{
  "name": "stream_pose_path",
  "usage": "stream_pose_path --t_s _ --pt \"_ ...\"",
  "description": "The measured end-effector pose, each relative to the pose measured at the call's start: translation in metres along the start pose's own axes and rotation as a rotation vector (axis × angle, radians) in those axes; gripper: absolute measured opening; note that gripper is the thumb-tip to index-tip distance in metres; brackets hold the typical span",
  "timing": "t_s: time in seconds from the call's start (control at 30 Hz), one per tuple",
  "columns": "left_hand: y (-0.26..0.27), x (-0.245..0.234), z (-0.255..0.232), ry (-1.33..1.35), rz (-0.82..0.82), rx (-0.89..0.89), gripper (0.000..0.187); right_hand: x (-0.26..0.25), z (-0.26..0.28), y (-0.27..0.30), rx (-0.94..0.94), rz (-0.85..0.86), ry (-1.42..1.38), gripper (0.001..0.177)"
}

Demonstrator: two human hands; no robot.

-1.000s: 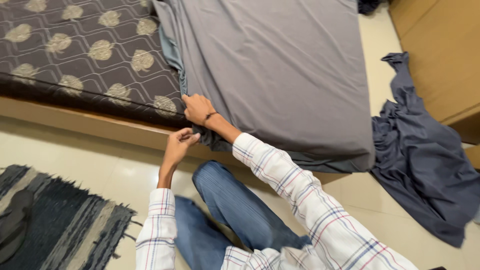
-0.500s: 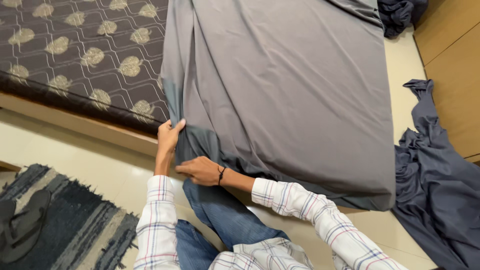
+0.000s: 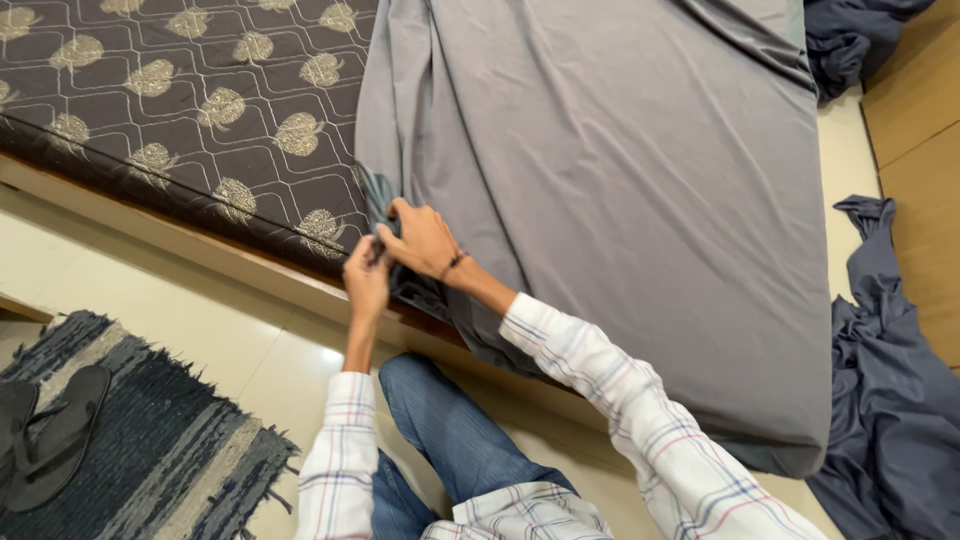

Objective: The person spreads a fitted sheet over a mattress and tucks the edges under the mattress along the sides and corners.

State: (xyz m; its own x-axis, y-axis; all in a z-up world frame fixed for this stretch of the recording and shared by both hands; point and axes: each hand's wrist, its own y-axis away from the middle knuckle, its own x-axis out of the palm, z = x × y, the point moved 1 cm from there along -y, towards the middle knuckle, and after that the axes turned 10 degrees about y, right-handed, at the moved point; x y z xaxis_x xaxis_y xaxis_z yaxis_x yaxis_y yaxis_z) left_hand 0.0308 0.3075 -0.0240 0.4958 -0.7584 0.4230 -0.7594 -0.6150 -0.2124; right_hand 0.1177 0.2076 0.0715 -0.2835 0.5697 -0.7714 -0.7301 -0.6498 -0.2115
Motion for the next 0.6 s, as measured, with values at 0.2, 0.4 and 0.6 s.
stream_pose_path --t_s 0.2,0.4,0.6 --pt "0.006 0.004 -0.007 -0.247 0.121 -0.078 0.022 0.036 -0.040 -0.073 -0.090 -0.089 0.495 0.048" --pt "-0.042 -0.037 0.013 0.276 0.119 -0.397 0.039 0.049 -0.035 -0.061 -0.199 -0.021 -0.141 0.039" --pt "-0.109 -0.054 0.026 0.370 0.007 -0.452 0.042 0.043 -0.007 -0.029 -0.297 0.015 -0.222 0.036"
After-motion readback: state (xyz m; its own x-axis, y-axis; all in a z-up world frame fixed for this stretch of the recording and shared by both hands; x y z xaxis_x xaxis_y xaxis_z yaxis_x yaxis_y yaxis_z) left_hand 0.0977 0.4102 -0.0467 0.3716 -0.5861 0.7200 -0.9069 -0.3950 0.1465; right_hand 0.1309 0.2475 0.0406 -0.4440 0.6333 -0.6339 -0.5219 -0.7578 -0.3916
